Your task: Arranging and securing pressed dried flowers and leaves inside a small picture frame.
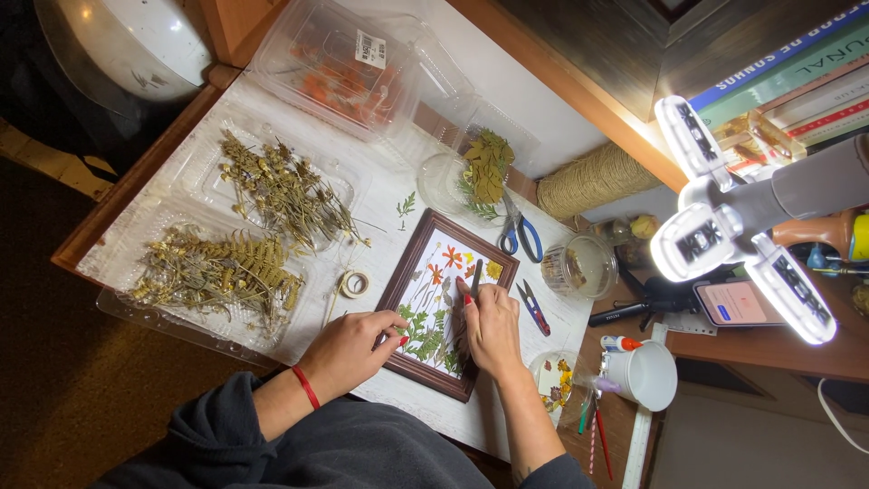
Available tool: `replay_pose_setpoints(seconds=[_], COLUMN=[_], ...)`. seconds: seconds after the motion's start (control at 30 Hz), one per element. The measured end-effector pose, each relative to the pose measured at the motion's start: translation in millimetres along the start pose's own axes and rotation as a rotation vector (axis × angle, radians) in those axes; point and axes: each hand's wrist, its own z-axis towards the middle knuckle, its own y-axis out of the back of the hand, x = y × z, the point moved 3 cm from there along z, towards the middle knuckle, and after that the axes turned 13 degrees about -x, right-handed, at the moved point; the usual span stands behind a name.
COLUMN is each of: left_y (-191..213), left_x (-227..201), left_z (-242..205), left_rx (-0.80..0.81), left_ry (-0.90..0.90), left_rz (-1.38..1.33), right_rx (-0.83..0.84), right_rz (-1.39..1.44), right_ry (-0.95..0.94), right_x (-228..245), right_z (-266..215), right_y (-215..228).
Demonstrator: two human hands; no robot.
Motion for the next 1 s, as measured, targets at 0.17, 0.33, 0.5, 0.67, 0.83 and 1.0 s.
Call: replay_pose_setpoints(seconds=[0.17, 0.33, 0.5, 0.67, 0.83, 1.0], left_y=[6.9, 6.6, 25.1, 25.0, 9.1, 11.7], left_x=[-9.4, -2.6, -10.8, 1.7, 13.5, -14.2], left_z=[3.5, 1.4, -0.6, -9.1, -22.7, -26.5], left_rx=[0.078, 0.034, -0.228, -0.17, -0.141, -0.16], left_ry=[0.094, 0.057, -0.196, -0.316, -0.682, -0.908], left_rz=[0.038, 0.011, -0.108, 0.09, 0.165, 0.259], right_rx=[-0.022, -0.1, -0.49, -0.546, -0.536, -0.444], right_rz=[0.056, 0.081, 0.602, 0.727, 0.77, 0.82], right_ry=[-0.016, -0.252, -0.48, -0.556, -0.607, -0.616], right_x=[-12.1, -60.4, -69.4, -84.6, -97.0, -96.9], right_z=[-4.3, -18.5, -28.9, -51.9, -71.9, -72.0], right_y=[-1.3, -7.3, 29.9, 28.6, 13.3, 1.8])
